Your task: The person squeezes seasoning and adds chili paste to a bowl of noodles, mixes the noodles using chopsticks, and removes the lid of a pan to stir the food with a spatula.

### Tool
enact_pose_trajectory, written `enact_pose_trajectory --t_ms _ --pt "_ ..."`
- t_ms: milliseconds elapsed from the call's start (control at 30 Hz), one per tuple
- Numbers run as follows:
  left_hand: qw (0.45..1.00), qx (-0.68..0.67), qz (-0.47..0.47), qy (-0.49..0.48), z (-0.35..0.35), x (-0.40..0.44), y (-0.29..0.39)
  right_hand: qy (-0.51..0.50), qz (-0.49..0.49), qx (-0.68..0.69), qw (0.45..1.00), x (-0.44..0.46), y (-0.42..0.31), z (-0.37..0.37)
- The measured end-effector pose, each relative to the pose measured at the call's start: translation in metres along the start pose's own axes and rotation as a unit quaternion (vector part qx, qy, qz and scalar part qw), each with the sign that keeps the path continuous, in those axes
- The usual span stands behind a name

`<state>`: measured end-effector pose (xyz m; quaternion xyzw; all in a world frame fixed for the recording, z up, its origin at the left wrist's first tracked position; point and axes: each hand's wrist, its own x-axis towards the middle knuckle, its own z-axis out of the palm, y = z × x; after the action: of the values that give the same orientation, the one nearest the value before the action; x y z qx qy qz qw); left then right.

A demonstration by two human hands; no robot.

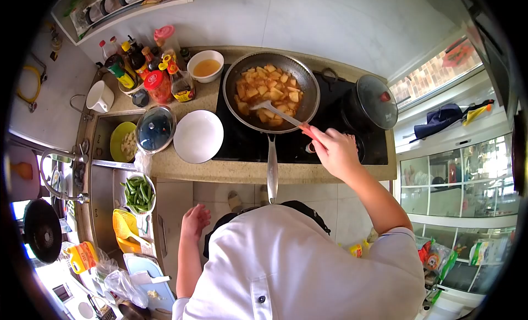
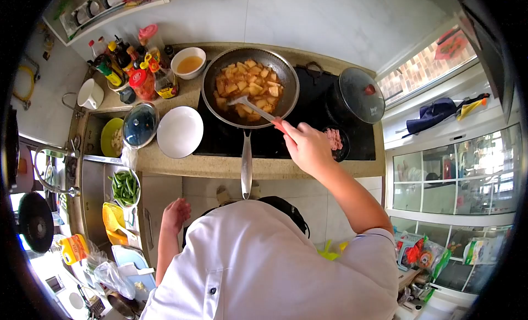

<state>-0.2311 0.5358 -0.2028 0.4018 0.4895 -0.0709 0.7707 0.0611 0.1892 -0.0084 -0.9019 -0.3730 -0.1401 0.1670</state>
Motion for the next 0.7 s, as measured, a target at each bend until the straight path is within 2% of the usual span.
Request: enact_pose_trajectory --t_ms 100,167,300,367,500,533,633,700 --pt "1.0 -0.02 0.001 -0.011 -0.008 0.001 -0.009 0.01 -0.01 0.013 1.0 -0.002 0.002 -0.015" --pt "1.0 -0.021 -0.01 -0.004 -0.009 0.001 -0.011 0.017 0.028 0.031 0.999 0.003 0.003 -0.016" --pt "1.0 0.008 -0.018 0.009 0.005 -0.004 0.0 0.058 0.024 0.054 0.997 0.023 0.011 0.037" --pt "1.0 0.014 -0.001 0.009 0.009 -0.003 0.006 0.012 0.032 0.027 0.999 0.014 0.006 0.035" --pt "1.0 -0.001 0.017 0.011 0.001 -0.005 0.004 0.008 0.028 0.012 0.999 -0.006 0.007 0.004" --pt "1.0 -0.012 0.005 0.008 -0.003 -0.004 0.0 0.023 0.056 0.062 0.996 -0.005 0.015 0.007" --pt "1.0 0.002 -0.015 0.006 -0.002 0.003 -0.002 0.098 0.057 0.027 0.993 0.021 0.034 0.038" --pt "0.999 0.033 -0.016 0.002 -0.001 0.007 -0.002 0.116 0.099 0.001 0.988 0.037 0.043 0.067"
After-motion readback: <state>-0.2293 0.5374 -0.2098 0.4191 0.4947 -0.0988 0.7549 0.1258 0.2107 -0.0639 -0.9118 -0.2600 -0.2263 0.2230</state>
